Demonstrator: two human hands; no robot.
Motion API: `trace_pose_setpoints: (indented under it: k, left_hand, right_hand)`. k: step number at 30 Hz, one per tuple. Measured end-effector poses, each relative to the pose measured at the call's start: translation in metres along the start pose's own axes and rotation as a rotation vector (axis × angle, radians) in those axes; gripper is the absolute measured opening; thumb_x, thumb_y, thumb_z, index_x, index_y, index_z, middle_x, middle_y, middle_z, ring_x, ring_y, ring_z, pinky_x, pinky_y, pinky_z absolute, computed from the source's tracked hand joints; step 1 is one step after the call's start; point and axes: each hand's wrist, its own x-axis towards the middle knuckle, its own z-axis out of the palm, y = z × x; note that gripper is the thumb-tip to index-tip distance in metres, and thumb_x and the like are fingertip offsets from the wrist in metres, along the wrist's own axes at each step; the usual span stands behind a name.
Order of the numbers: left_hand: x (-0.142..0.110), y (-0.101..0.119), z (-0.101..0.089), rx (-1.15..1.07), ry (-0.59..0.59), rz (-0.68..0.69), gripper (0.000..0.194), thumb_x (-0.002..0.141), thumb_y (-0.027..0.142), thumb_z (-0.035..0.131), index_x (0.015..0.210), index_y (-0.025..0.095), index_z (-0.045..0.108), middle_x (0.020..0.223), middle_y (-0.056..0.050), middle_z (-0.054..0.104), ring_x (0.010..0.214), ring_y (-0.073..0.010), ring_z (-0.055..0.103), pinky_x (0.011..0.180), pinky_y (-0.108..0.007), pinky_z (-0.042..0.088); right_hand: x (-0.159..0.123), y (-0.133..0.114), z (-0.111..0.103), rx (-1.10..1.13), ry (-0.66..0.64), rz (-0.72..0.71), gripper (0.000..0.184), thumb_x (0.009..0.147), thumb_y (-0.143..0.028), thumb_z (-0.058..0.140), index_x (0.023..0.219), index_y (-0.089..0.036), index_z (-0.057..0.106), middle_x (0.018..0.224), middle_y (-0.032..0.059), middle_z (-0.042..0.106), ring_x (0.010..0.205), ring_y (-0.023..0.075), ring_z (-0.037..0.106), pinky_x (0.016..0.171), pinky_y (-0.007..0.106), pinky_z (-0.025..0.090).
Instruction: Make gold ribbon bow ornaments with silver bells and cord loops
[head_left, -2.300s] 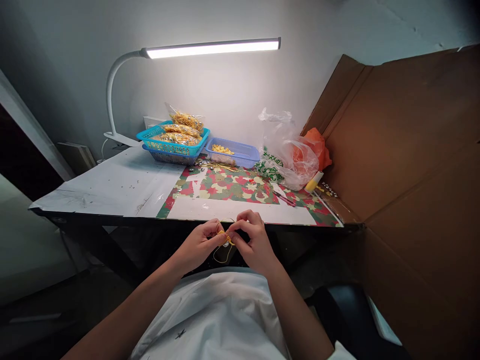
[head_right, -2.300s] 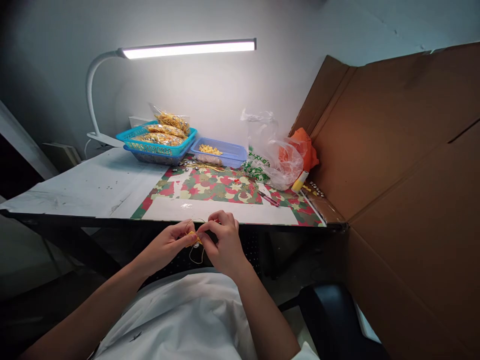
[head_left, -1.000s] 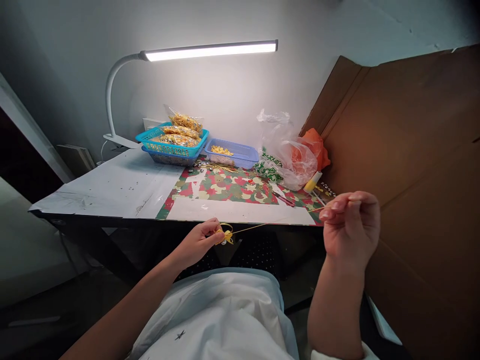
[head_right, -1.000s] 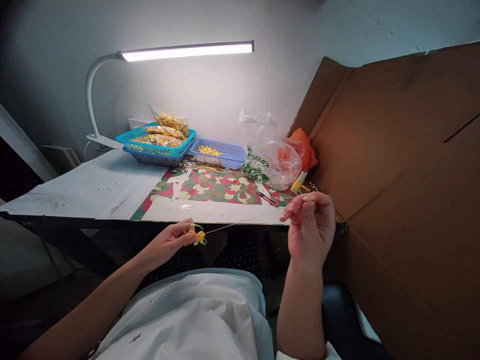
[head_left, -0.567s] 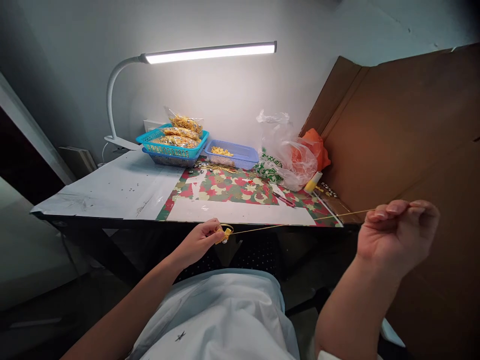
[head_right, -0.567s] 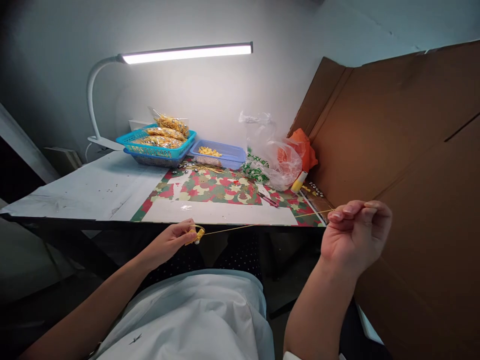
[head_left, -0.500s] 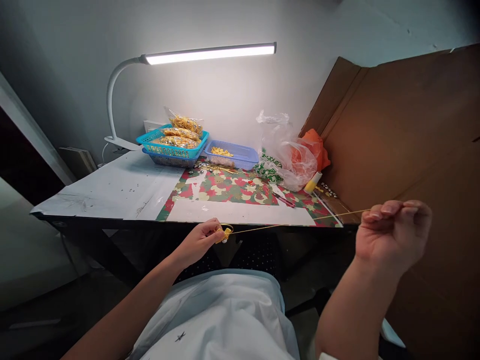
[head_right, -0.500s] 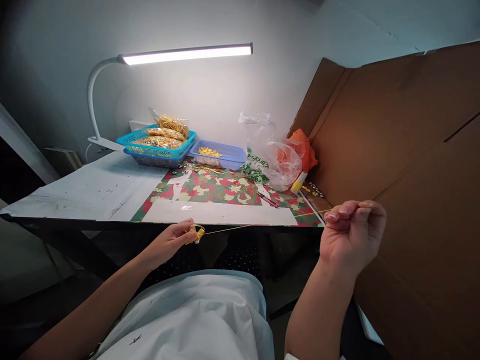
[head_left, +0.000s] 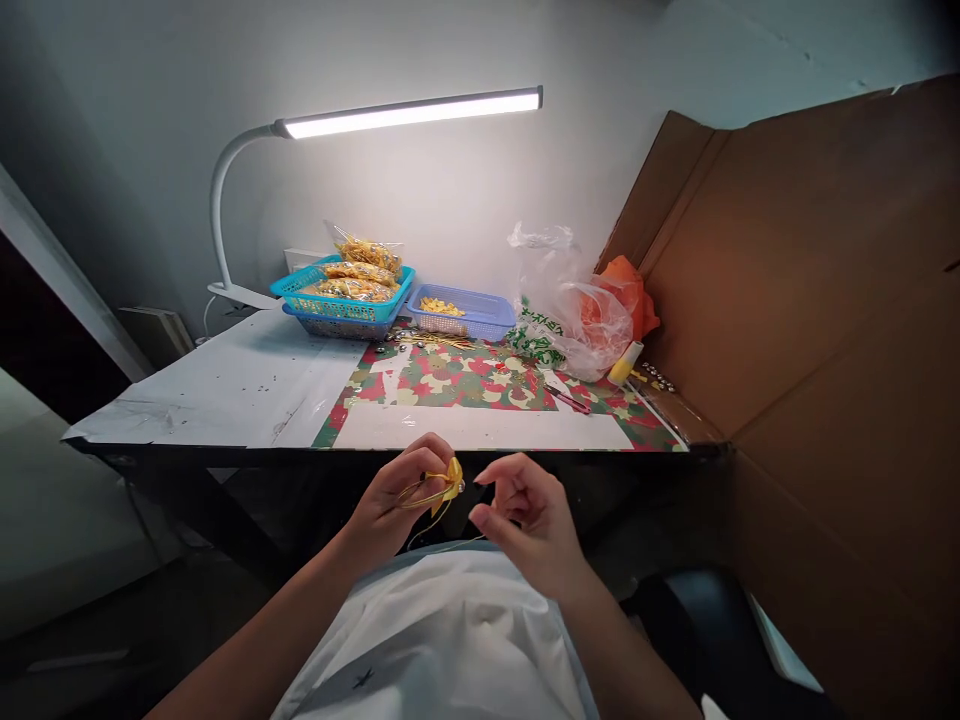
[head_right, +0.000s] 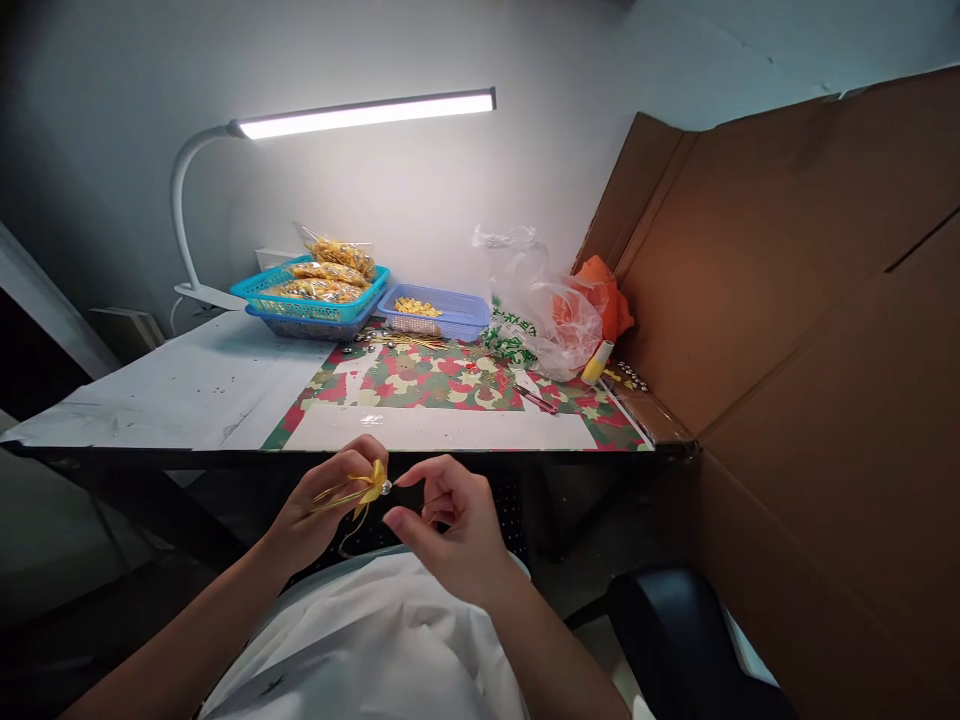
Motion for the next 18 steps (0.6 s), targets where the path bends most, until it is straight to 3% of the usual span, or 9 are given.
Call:
trace_pose_setpoints:
  k: [5, 11, 18]
  left_hand:
    - [-0.003, 0.006, 0.004, -0.033, 0.058, 0.086, 0.032, 0.091, 0.044, 0.064, 0.07, 0.021, 0.061, 0.081, -0.002, 0.054, 0.065, -0.0141, 0.051, 0.054, -0.025, 0.043]
    - [-0.007, 0.005, 0.005, -0.016, 0.077, 0.12, 0.028, 0.093, 0.039, 0.064, 0.072, 0.021, 0.063, 0.094, -0.006, 0.066, 0.087, -0.0199, 0.06, 0.071, -0.029, 0.049]
    - [-0.009, 0.007, 0.005, -0.092, 0.065, 0.081, 0.026, 0.092, 0.034, 0.067, 0.069, 0.021, 0.063, 0.083, -0.003, 0.065, 0.077, -0.0158, 0.059, 0.066, -0.024, 0.05]
  right_hand:
    - [-0.001, -0.004, 0.016, -0.117, 0.105, -0.091, 0.018, 0.081, -0.034, 0.071, 0.087, -0.018, 0.068, 0.05, -0.0108, 0.027, 0.046, 0.0067, 0.026, 0.042, 0.019, 0.023]
    - [-0.001, -0.005, 0.02, -0.137, 0.166, -0.166, 0.008, 0.082, -0.025, 0.069, 0.084, -0.017, 0.069, 0.049, -0.0108, 0.027, 0.044, 0.006, 0.025, 0.041, 0.019, 0.02]
    - [-0.002, -0.002, 0.03, -0.161, 0.194, -0.24, 0.015, 0.084, -0.028, 0.066, 0.074, -0.017, 0.066, 0.048, -0.0107, 0.026, 0.042, 0.0049, 0.023, 0.039, 0.018, 0.02]
